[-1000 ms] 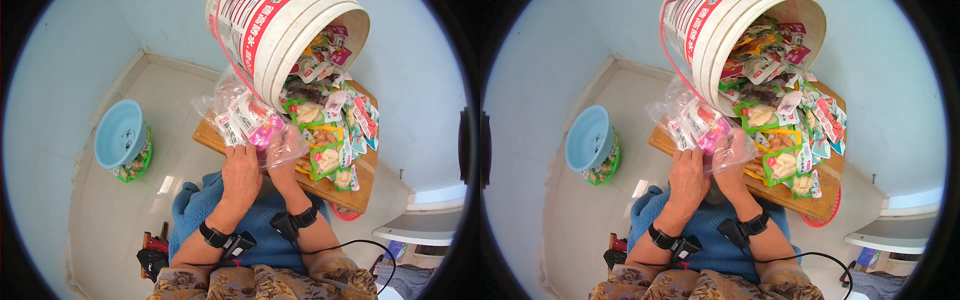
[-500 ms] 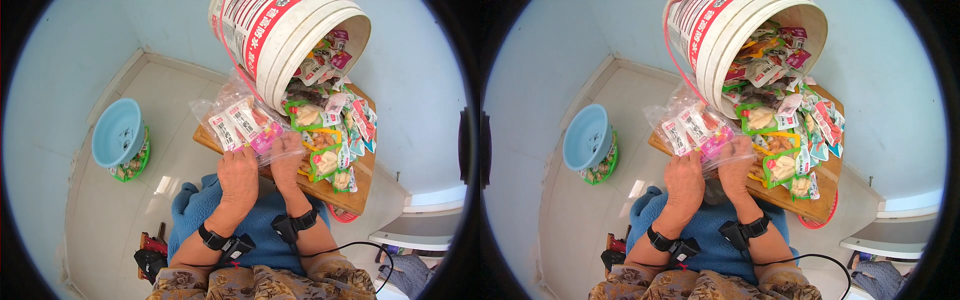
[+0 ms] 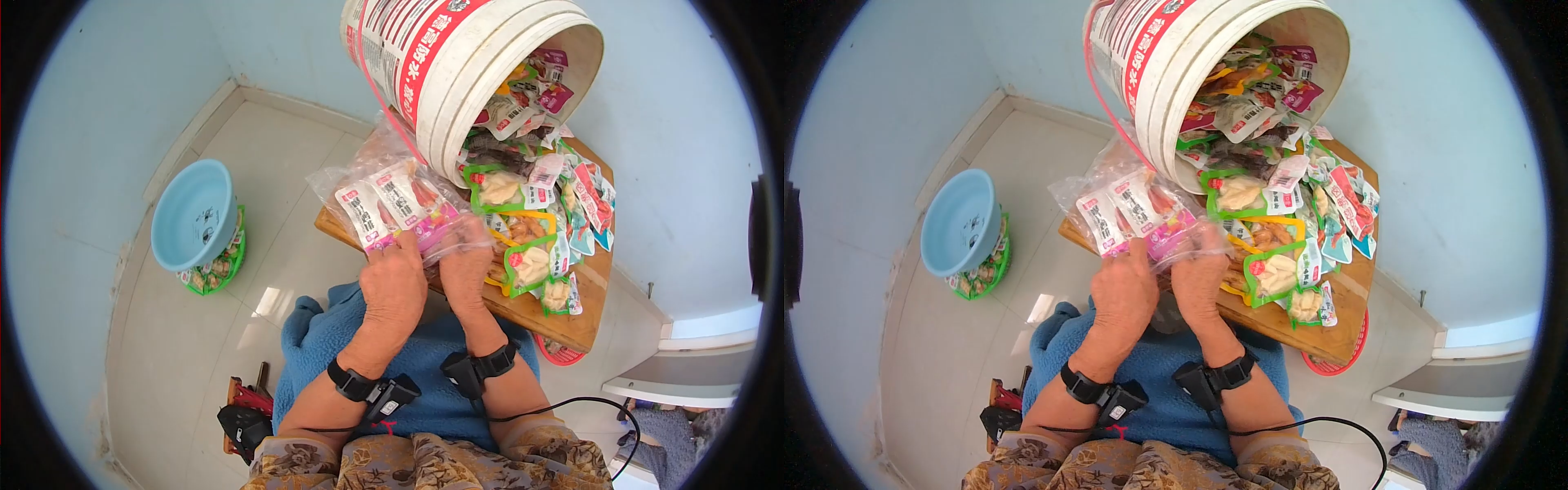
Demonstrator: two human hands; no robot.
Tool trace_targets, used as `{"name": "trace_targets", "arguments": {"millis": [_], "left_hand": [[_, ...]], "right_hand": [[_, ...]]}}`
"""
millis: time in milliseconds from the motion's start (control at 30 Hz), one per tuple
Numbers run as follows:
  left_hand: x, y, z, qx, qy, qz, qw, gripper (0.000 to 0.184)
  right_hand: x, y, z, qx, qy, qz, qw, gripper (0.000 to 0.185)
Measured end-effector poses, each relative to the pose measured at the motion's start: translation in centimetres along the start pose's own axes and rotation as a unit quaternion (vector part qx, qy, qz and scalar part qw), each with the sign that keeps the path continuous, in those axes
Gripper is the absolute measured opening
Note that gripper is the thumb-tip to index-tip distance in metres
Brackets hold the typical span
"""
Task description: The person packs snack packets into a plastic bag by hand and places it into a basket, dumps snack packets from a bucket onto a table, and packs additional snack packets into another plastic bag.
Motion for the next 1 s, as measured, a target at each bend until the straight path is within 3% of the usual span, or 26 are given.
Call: {"name": "trace_targets", "arguments": {"millis": [100, 167, 200, 233, 267, 400, 467, 600, 700, 767, 1000], "left_hand": [[0.7, -0.7, 0.2, 0.008, -0.007, 0.015, 1.000, 0.015], [0.8, -0.5, 0.3, -0.013, -0.030, 0.058, 0.998, 0.013], [0.9, -0.3, 0.2, -0.013, -0.030, 0.058, 0.998, 0.013], [1.8, 0.2, 0.0, -0.015, 0.010, 0.029, 0.999, 0.014], [2.6, 0.7, -0.1, -0.016, 0.049, 0.000, 0.999, 0.016], [4.5, 3.0, -0.1, -0.040, 0.110, -0.050, 0.992, 0.018], [5.8, 3.6, 0.1, -0.069, 0.163, -0.066, 0.982, 0.024], [6.3, 3.7, 0.4, -0.086, 0.180, -0.082, 0.976, 0.030], [5.7, 4.3, -0.1, -0.109, 0.180, -0.093, 0.973, 0.029], [5.2, 5.1, -0.2, -0.148, 0.163, -0.113, 0.969, 0.028], [5.3, 5.3, -0.2, -0.162, 0.162, -0.109, 0.967, 0.023]], "right_hand": [[-0.2, -1.1, -0.1, 0.045, -0.009, -0.119, 0.992, 0.012], [-1.6, 0.8, -0.9, -0.214, -0.119, 0.012, 0.970, 0.017], [-1.6, 1.2, -0.9, -0.214, -0.118, 0.013, 0.970, 0.017], [-1.1, -0.9, -0.4, -0.058, -0.096, -0.103, 0.988, 0.017], [-1.2, -3.3, -0.8, 0.099, -0.071, -0.215, 0.969, 0.018], [-2.2, -4.5, -2.1, 0.147, -0.190, -0.252, 0.937, 0.028], [-3.0, -6.7, -3.3, 0.297, -0.225, -0.222, 0.901, 0.033], [-3.7, -7.8, -3.5, 0.379, -0.214, -0.276, 0.857, 0.032], [-5.1, -4.1, -3.0, 0.294, -0.275, -0.242, 0.883, 0.033], [-5.1, -5.6, -4.1, 0.398, -0.213, -0.247, 0.857, 0.034], [-6.3, -6.6, -4.7, 0.466, -0.253, -0.327, 0.782, 0.036]]}}
Point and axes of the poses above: each hand's wrist, its own z-axis towards the middle knuckle, its own x-axis out of the back of the hand, y = z × x, the point moved 10 cm from there along z, towards the middle knuckle, and after that the axes turned 8 degrees about -x, right-handed, at the moved point
